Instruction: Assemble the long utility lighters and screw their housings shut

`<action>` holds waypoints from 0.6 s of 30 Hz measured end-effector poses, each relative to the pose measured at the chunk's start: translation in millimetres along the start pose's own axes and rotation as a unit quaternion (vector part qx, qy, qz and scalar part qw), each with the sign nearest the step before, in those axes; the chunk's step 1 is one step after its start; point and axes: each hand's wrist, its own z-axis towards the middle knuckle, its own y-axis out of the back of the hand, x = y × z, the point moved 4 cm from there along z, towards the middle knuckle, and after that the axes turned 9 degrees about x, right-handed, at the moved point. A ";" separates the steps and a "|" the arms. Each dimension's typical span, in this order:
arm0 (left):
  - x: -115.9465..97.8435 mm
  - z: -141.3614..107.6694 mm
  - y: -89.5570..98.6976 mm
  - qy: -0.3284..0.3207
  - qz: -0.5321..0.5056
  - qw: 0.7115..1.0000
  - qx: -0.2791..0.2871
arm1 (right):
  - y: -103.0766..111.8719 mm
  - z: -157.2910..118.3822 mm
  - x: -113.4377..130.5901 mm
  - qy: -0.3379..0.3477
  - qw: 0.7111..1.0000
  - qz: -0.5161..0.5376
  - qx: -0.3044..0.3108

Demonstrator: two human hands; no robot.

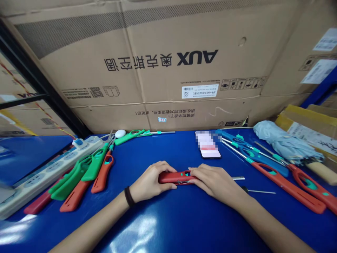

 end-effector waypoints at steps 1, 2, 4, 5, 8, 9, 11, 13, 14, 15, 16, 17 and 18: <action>0.1 0.7 0.2 0.008 -0.002 1.000 -0.001 | -0.4 -0.1 -0.2 -0.002 1.000 -0.005 -0.001; 0.2 1.2 0.3 0.014 -0.006 1.000 -0.002 | -0.7 -0.2 -0.6 -0.008 1.000 -0.007 -0.002; 0.4 1.8 0.3 0.021 -0.013 1.000 -0.002 | -0.5 -0.5 -2.0 -0.024 1.000 -0.007 -0.003; 0.4 1.8 0.2 0.021 -0.016 1.000 -0.001 | 0.1 -0.6 -2.7 -0.033 0.999 -0.002 -0.004; 0.4 0.9 0.2 0.015 -0.008 1.000 -0.002 | 3.0 -0.6 -4.6 -0.052 0.998 0.032 -0.006; 0.4 0.5 0.4 0.012 -0.002 1.000 -0.004 | 4.0 -0.5 -5.3 -0.056 0.997 0.050 -0.005; 0.6 -0.2 0.5 0.007 0.009 1.000 -0.007 | 6.0 -0.7 -7.9 -0.073 0.993 0.092 -0.005; 1.3 -0.8 0.8 0.007 0.014 1.000 -0.015 | 8.3 -1.7 -12.3 -0.098 0.986 0.136 -0.014; 1.9 -1.1 1.1 0.009 0.014 1.000 -0.021 | 9.6 -2.5 -14.8 -0.111 0.981 0.158 -0.021; 2.5 -1.4 1.4 0.010 0.014 1.000 -0.026 | 11.0 -3.5 -17.3 -0.123 0.976 0.180 -0.030; 3.2 -1.8 1.7 0.012 0.013 0.999 -0.032 | 12.8 -4.6 -19.8 -0.133 0.970 0.201 -0.041; 3.8 -2.2 1.9 0.013 0.013 0.999 -0.036 | 14.8 -5.8 -22.1 -0.139 0.963 0.224 -0.054; 4.3 -2.7 2.1 0.014 0.013 0.999 -0.040 | 17.2 -7.0 -24.5 -0.145 0.956 0.247 -0.069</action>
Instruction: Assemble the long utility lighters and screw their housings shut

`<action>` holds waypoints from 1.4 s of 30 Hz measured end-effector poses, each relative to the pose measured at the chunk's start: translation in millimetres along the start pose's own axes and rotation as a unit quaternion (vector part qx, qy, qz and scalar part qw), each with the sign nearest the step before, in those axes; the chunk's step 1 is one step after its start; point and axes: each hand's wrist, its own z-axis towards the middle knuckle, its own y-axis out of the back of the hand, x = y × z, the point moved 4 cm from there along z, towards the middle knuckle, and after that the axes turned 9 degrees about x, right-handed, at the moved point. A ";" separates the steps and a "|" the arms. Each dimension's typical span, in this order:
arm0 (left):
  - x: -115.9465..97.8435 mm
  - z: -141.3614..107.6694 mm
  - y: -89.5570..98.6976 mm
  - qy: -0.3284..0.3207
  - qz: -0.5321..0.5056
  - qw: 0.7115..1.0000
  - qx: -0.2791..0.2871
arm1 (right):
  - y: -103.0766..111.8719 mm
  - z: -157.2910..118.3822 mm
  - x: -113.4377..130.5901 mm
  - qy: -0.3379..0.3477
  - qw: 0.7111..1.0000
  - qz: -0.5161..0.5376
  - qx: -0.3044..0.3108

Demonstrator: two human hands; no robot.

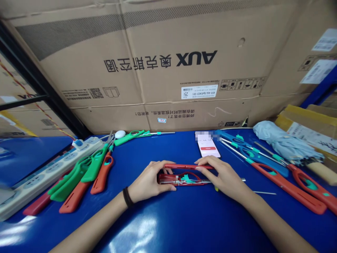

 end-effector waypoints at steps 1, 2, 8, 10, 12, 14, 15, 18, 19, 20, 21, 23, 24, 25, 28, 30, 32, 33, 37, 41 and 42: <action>0.4 -0.4 0.0 0.001 0.000 1.000 -0.001 | 4.0 -0.4 -1.0 -0.006 1.000 0.025 -0.018; 0.7 -0.8 0.0 0.001 0.000 1.000 -0.002 | 8.5 -0.8 -2.1 -0.012 0.998 0.048 -0.044; -4.7 -1.2 -2.6 -0.038 0.030 0.999 0.015 | 27.4 -2.1 -13.1 -0.081 0.958 0.216 -0.171; -6.9 -0.8 -3.4 -0.046 0.047 0.998 0.019 | 25.0 -0.5 -17.9 -0.111 0.934 0.298 -0.161; -8.0 -0.4 -3.7 -0.047 0.059 0.997 0.019 | 21.3 0.6 -21.3 -0.139 0.915 0.351 -0.144; -8.6 -0.2 -4.3 -0.050 0.065 0.996 0.019 | 18.7 0.7 -23.3 -0.159 0.904 0.374 -0.134; -8.9 -0.2 -4.6 -0.053 0.066 0.996 0.019 | 18.2 0.4 -23.8 -0.162 0.901 0.379 -0.133; -10.0 -0.1 -5.8 -0.064 0.065 0.996 0.014 | 19.2 -0.9 -25.0 -0.156 0.900 0.382 -0.143; -10.5 -0.1 -6.2 -0.068 0.065 0.995 0.011 | 20.2 -1.4 -25.6 -0.148 0.899 0.384 -0.152; -11.1 -0.1 -6.6 -0.072 0.064 0.995 0.010 | 21.3 -1.8 -26.4 -0.138 0.896 0.388 -0.165; -11.6 0.0 -6.9 -0.076 0.064 0.995 0.009 | 22.8 -2.3 -27.4 -0.126 0.891 0.396 -0.181; -12.6 -0.1 -7.1 -0.081 0.066 0.995 0.007 | 26.5 -3.3 -29.5 -0.102 0.873 0.424 -0.220; -13.0 -0.2 -7.0 -0.083 0.067 0.994 0.005 | 28.9 -4.1 -30.7 -0.092 0.858 0.442 -0.244; -13.4 -0.4 -6.8 -0.084 0.069 0.994 0.002 | 31.5 -5.0 -31.7 -0.086 0.842 0.461 -0.267; -15.6 -1.6 -6.6 -0.094 0.075 0.993 -0.007 | 39.3 -6.5 -32.6 -0.082 0.801 0.506 -0.308; -18.8 -2.6 -7.3 -0.109 0.076 0.991 -0.009 | 44.0 -6.6 -31.0 -0.087 0.795 0.510 -0.315; -23.0 -3.2 -9.1 -0.126 0.077 0.989 -0.007 | 46.4 -6.5 -28.2 -0.096 0.805 0.499 -0.307; -25.1 -3.3 -10.1 -0.129 0.076 0.989 -0.008 | 46.2 -6.2 -26.2 -0.099 0.814 0.491 -0.294; -31.4 -2.6 -14.7 -0.116 0.065 0.991 -0.028 | 37.3 -5.1 -12.5 -0.081 0.902 0.384 -0.181; -33.0 -0.5 -20.8 -0.094 0.055 0.994 -0.026 | 20.3 -7.2 1.6 -0.055 0.997 0.046 -0.021; -32.6 0.1 -21.9 -0.091 0.054 0.994 -0.024 | 15.1 -7.8 3.2 -0.047 0.999 -0.016 0.019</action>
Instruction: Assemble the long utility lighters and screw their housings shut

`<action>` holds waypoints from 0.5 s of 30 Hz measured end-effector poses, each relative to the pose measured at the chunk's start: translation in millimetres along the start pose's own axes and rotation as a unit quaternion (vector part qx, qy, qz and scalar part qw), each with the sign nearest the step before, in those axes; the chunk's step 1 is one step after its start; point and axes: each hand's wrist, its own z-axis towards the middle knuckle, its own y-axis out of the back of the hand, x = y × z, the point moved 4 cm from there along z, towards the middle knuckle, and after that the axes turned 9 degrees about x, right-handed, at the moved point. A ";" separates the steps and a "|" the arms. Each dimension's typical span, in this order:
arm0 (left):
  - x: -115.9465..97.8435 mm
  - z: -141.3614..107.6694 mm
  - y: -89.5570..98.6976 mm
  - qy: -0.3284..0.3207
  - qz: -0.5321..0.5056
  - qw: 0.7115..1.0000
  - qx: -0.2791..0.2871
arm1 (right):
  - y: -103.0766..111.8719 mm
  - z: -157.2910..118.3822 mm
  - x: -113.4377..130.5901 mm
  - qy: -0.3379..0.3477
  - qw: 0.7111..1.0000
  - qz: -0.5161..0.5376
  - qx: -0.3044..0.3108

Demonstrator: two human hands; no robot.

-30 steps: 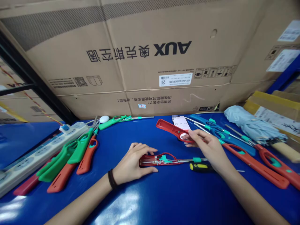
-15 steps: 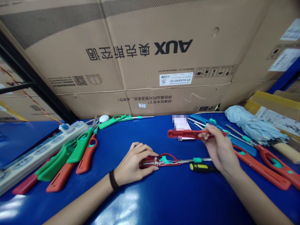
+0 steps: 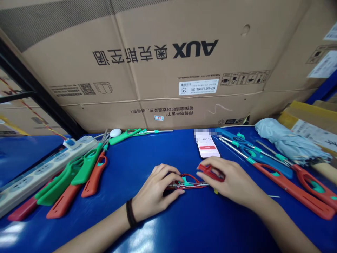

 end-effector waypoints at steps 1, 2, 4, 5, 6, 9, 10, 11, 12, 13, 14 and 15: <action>0.6 0.4 -0.9 0.001 -0.001 1.000 0.003 | -4.8 -0.4 1.1 0.010 0.998 -0.043 0.034; 1.3 0.8 -1.6 0.000 -0.004 1.000 0.005 | -8.8 -0.7 1.8 0.018 0.996 -0.068 0.061; 2.8 1.3 -2.6 -0.001 -0.012 1.000 0.011 | -14.6 -0.9 2.4 0.025 0.991 -0.089 0.098; 3.4 1.4 -3.1 -0.003 -0.018 1.000 0.013 | -16.8 -0.8 2.6 0.025 0.989 -0.094 0.114; 3.8 1.4 -3.5 -0.004 -0.024 1.000 0.015 | -18.5 -0.7 2.9 0.026 0.987 -0.097 0.126; 4.5 1.0 -4.5 -0.003 -0.042 0.999 0.014 | -20.5 -0.3 4.2 0.031 0.984 -0.104 0.141; 4.6 0.9 -4.8 -0.003 -0.047 0.999 0.013 | -20.7 -0.2 4.5 0.035 0.984 -0.104 0.143; 4.7 0.9 -5.0 -0.002 -0.052 0.999 0.013 | -20.8 0.0 4.7 0.038 0.984 -0.102 0.144; 4.8 0.9 -5.1 -0.001 -0.055 0.998 0.013 | -20.7 0.2 4.9 0.042 0.984 -0.100 0.144; 4.8 0.9 -5.2 0.000 -0.056 0.998 0.014 | -20.7 0.3 4.9 0.045 0.984 -0.097 0.145; 4.9 1.0 -5.2 0.000 -0.055 0.998 0.014 | -20.5 0.5 4.9 0.047 0.984 -0.094 0.144; 5.0 1.0 -5.2 -0.001 -0.052 0.999 0.015 | -20.3 0.6 4.8 0.048 0.984 -0.092 0.142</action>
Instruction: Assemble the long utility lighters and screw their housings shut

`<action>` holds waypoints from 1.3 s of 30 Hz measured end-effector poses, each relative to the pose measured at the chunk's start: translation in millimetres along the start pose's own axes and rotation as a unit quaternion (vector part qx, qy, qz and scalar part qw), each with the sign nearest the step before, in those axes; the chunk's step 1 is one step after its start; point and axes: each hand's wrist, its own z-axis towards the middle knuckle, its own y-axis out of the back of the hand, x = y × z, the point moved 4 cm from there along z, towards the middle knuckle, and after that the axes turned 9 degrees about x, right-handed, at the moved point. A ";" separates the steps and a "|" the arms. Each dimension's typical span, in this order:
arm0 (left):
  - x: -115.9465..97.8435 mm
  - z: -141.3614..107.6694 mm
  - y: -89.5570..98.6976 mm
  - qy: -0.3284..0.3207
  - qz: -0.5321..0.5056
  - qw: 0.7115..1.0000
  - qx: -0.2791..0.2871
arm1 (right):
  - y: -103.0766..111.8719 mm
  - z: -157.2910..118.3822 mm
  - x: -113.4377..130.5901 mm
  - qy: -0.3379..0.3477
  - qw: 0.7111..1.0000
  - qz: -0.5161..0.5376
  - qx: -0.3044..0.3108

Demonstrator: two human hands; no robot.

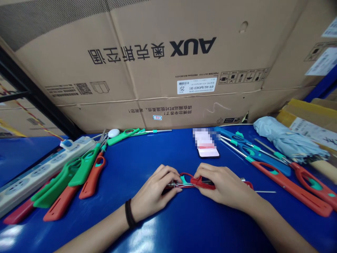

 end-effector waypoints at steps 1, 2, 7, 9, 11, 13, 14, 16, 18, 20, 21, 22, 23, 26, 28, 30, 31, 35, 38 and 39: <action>0.1 0.0 0.0 0.000 0.003 1.000 0.001 | 0.1 0.0 -0.2 0.000 1.000 0.002 -0.001; 0.2 0.0 0.0 0.001 0.006 1.000 0.001 | 0.2 0.0 -0.3 0.000 1.000 0.004 -0.002; 0.7 -0.2 -0.7 0.008 0.010 1.000 0.006 | 0.4 0.0 0.7 0.005 1.000 0.015 -0.003; 0.7 -0.2 -1.1 0.008 0.009 1.000 0.007 | 0.9 0.2 1.6 0.006 1.000 0.017 -0.003; 0.5 0.0 -1.1 0.007 0.008 1.000 0.007 | 1.1 0.1 2.5 0.005 1.000 0.020 0.001; 0.3 0.2 -1.0 0.005 0.006 1.000 0.005 | 0.7 -0.3 3.4 0.008 1.000 0.020 0.007; 0.1 0.3 -0.9 0.005 0.005 1.000 0.005 | 0.3 -0.6 3.6 0.009 1.000 0.019 0.008; -0.2 0.4 -1.0 0.003 0.002 1.000 0.007 | -0.8 -1.2 3.9 0.011 1.000 0.017 0.009; -0.3 0.2 -1.3 0.003 0.001 1.000 0.010 | -2.2 -1.2 4.1 0.012 1.000 0.017 0.007; -0.2 0.0 -1.6 0.005 0.000 1.000 0.012 | -3.5 -0.5 4.4 0.015 1.000 0.016 0.003; -0.1 -0.1 -1.6 0.006 -0.001 1.000 0.013 | -3.8 0.1 4.7 0.016 1.000 0.016 -0.001; 0.1 -0.1 -1.6 0.006 -0.002 1.000 0.013 | -4.0 0.7 4.9 0.017 1.000 0.016 -0.007; 0.3 -0.1 -1.6 0.007 -0.003 1.000 0.013 | -4.1 1.2 5.1 0.017 1.000 0.016 -0.013; 1.8 0.1 -1.9 0.009 -0.008 1.000 0.015 | -5.0 2.3 5.9 0.020 1.000 0.011 -0.019; 3.0 0.4 -2.3 0.010 -0.009 1.000 0.015 | -5.5 2.4 6.5 0.021 0.999 0.013 -0.020; 3.7 0.5 -2.4 0.010 -0.010 1.000 0.012 | -5.4 2.2 6.9 0.021 0.999 0.024 -0.025; 3.8 0.5 -2.4 0.009 -0.010 1.000 0.011 | -5.3 2.2 7.0 0.019 0.999 0.027 -0.027; 3.1 -0.2 -2.0 0.012 -0.010 1.000 0.011 | -6.8 2.8 6.9 0.010 1.000 0.002 -0.013; 2.2 -0.4 -2.1 0.009 -0.010 1.000 0.013 | -7.1 3.0 6.4 0.017 1.000 -0.005 -0.011; 2.1 -0.3 -2.2 0.008 -0.011 1.000 0.014 | -7.0 2.9 6.3 0.021 1.000 -0.005 -0.013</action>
